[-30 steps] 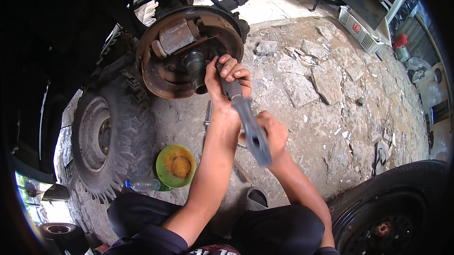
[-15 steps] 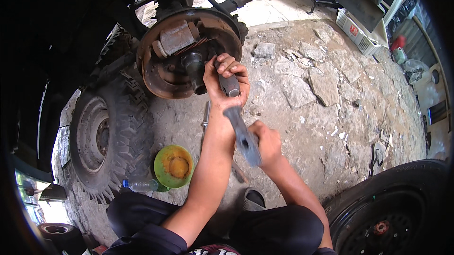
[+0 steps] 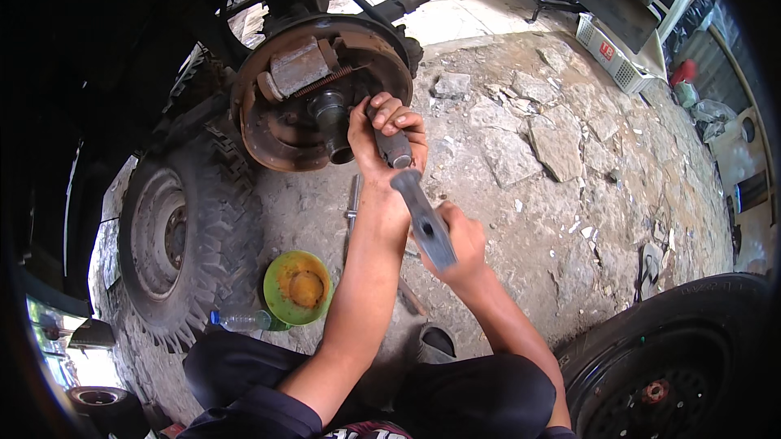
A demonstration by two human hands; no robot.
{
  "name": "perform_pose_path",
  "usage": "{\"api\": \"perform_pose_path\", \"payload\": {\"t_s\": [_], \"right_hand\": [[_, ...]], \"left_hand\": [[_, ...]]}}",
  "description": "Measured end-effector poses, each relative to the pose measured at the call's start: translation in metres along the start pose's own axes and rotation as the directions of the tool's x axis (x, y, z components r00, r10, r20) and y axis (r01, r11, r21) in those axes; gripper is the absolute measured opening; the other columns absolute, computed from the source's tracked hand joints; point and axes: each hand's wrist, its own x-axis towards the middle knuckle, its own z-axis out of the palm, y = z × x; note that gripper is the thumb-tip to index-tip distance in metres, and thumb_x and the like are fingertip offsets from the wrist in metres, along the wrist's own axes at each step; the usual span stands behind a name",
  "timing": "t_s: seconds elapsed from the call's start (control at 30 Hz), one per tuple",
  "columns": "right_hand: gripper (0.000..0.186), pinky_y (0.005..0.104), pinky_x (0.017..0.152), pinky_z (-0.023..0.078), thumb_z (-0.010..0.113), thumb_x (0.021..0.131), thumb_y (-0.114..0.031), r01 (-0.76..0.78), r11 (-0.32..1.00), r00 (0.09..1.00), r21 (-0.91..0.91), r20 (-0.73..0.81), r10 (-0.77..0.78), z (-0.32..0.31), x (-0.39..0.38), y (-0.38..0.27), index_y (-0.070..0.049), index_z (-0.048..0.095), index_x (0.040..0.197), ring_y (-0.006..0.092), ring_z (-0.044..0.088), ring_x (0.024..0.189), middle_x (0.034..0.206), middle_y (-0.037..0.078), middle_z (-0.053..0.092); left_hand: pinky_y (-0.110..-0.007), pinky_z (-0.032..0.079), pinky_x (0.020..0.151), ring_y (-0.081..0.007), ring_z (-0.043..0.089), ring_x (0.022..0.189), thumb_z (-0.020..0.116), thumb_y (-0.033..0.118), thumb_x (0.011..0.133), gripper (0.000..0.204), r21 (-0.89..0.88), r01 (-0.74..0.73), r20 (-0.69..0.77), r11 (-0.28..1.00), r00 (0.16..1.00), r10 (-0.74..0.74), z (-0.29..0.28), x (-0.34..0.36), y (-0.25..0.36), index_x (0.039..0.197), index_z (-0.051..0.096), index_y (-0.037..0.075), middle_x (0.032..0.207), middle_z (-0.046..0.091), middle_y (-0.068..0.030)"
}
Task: The person uses a screwdriver and a hammer to manipulate a spring and other components on a vehicle brake assembly.
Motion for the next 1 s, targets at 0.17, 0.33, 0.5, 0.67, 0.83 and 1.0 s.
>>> {"api": "perform_pose_path", "payload": {"t_s": [0.17,0.33,0.5,0.67,0.83,1.0], "right_hand": [[0.034,0.0358,0.049,0.049,0.080,0.077,-0.010,-0.045,0.999,0.999,-0.003,-0.002,0.045,-0.001,-0.005,0.002,0.003,0.053,0.092,0.0313,0.064,0.055,0.071,0.015,0.061],[0.028,0.0354,0.048,0.047,0.076,0.080,-0.012,-0.051,0.990,0.998,-0.129,0.025,0.055,-0.006,-0.006,-0.001,0.002,0.056,0.094,0.0277,0.061,0.053,0.071,0.013,0.060],[0.034,0.0356,0.046,0.046,0.080,0.075,-0.007,0.037,0.993,0.999,-0.109,0.009,-0.036,-0.005,-0.003,-0.003,0.002,0.053,0.094,0.0290,0.060,0.050,0.071,0.012,0.059],[0.032,0.0368,0.047,0.046,0.079,0.076,-0.007,-0.095,0.988,0.994,-0.118,0.039,0.100,-0.005,-0.006,-0.001,0.001,0.053,0.093,0.0304,0.061,0.053,0.072,0.014,0.060],[0.033,0.0383,0.050,0.048,0.079,0.078,-0.011,-0.128,0.992,0.992,0.008,0.018,0.128,0.000,-0.011,0.006,0.003,0.055,0.096,0.0331,0.063,0.056,0.070,0.015,0.060],[0.033,0.0379,0.051,0.049,0.078,0.080,-0.010,-0.059,0.998,0.998,0.004,0.027,0.059,-0.006,-0.021,0.007,0.004,0.055,0.098,0.0347,0.064,0.059,0.071,0.016,0.061]], "left_hand": [[-0.026,0.048,0.062,-0.0098,0.050,0.050,0.051,0.021,0.096,0.021,0.009,-0.011,-0.015,1.000,1.000,0.011,0.001,0.000,-0.001,0.079,0.056,0.010,0.058,0.053,0.0037],[-0.026,0.048,0.061,-0.0099,0.049,0.049,0.051,0.021,0.096,0.021,0.036,-0.019,-0.048,0.999,0.999,0.021,0.001,0.000,0.000,0.078,0.056,0.011,0.057,0.052,0.0042],[-0.026,0.048,0.062,-0.0101,0.049,0.049,0.051,0.021,0.096,0.021,0.043,-0.029,-0.054,0.999,0.998,0.032,0.001,0.000,-0.001,0.078,0.056,0.011,0.057,0.052,0.0039],[-0.026,0.047,0.061,-0.0104,0.049,0.048,0.051,0.022,0.096,0.022,0.038,-0.012,-0.045,0.999,0.999,0.014,-0.001,0.001,-0.002,0.078,0.056,0.010,0.056,0.052,0.0035],[-0.026,0.046,0.060,-0.0108,0.048,0.048,0.050,0.022,0.096,0.021,0.047,-0.040,-0.055,0.998,0.998,0.043,0.000,0.000,-0.002,0.079,0.056,0.010,0.056,0.052,0.0033],[-0.026,0.046,0.060,-0.0110,0.048,0.048,0.050,0.022,0.096,0.021,0.045,-0.033,-0.073,0.998,0.997,0.036,0.003,-0.001,-0.004,0.078,0.055,0.011,0.056,0.051,0.0034]]}}
